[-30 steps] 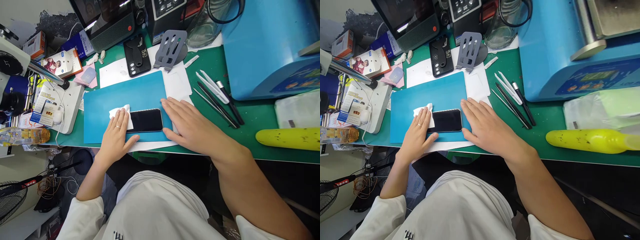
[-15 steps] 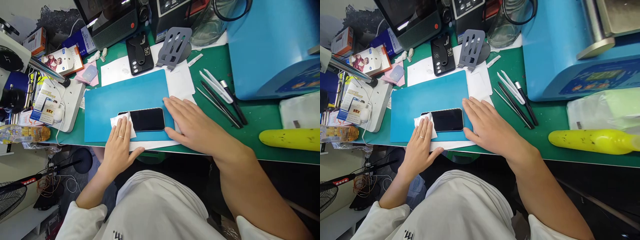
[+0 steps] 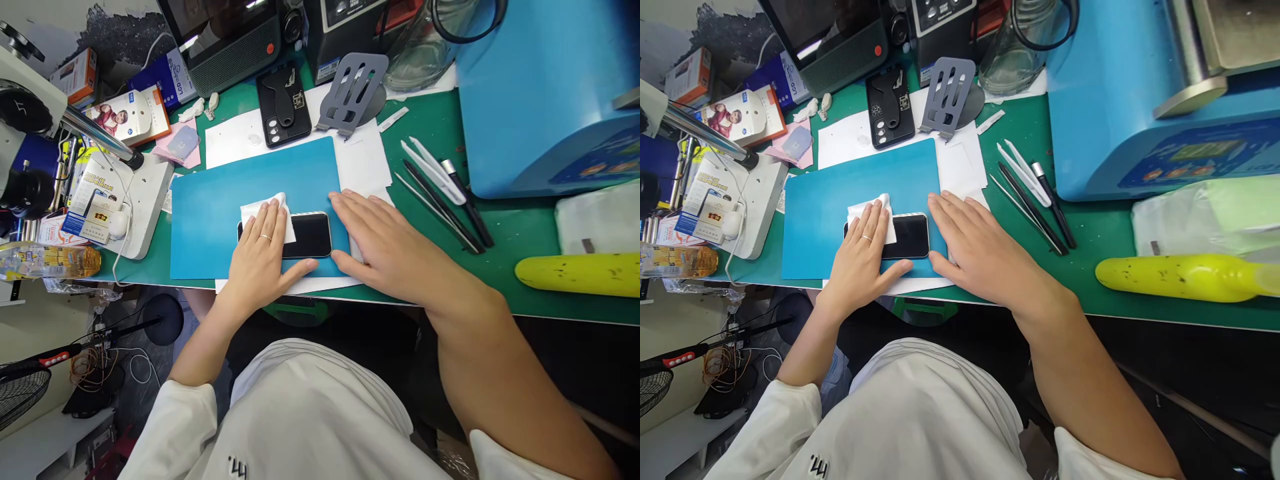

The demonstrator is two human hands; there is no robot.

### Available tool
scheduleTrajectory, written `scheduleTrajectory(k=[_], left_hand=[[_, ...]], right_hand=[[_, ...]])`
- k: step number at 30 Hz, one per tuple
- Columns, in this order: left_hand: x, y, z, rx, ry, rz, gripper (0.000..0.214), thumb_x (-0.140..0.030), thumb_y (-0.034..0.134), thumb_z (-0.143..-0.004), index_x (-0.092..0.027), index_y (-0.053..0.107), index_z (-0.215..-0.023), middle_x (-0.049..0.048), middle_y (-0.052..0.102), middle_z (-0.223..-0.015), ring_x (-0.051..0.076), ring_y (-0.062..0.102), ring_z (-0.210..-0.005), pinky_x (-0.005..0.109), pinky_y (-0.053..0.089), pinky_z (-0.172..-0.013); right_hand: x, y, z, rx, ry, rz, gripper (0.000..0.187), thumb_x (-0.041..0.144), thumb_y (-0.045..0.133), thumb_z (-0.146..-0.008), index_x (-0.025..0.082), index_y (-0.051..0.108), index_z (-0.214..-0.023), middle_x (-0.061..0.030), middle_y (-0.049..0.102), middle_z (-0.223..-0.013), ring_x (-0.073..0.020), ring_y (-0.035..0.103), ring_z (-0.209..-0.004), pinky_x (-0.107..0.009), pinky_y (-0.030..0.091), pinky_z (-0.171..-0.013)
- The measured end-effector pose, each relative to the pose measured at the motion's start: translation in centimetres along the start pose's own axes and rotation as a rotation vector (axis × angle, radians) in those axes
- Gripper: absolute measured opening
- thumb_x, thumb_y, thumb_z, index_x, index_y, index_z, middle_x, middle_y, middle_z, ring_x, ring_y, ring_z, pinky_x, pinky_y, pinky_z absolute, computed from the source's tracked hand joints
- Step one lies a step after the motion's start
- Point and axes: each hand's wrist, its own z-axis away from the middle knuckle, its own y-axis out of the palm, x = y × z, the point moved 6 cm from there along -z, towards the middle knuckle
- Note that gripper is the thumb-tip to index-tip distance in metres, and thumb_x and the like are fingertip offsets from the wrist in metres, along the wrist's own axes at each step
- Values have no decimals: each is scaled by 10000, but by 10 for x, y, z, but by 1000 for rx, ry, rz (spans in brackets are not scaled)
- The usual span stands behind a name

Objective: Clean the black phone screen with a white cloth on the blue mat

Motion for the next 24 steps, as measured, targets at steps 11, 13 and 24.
scheduleTrajectory(k=[11, 13, 24], left_hand=[[-49, 15, 9, -41, 110, -31, 1030, -808, 289, -1022, -5, 235, -1664, 263, 256, -1750, 343, 159, -1674, 501, 203, -1351], [-56, 16, 11, -33, 127, -23, 994, -793, 286, -1032, -22, 261, -1659, 245, 269, -1750, 333, 166, -1674, 501, 207, -1351], [-44, 10, -15, 15, 156, 29, 887, -757, 261, -1059, -114, 331, -1666, 179, 292, -1757, 297, 219, -1665, 503, 245, -1347]], right_hand=[[-1, 0, 0, -19, -39, 32, 753, 357, 472, -1051, 53, 215, -1691, -263, 411, -1691, -387, 380, -1590, -624, 360, -1268], [-1, 1, 0, -19, -33, 27, 750, 358, 469, -1049, 63, 218, -1692, -261, 415, -1689, -390, 387, -1586, -637, 361, -1263], [-2, 2, 2, -27, -25, 4, 751, 360, 462, -1060, 106, 186, -1711, -245, 413, -1695, -382, 385, -1588, -641, 359, -1269]])
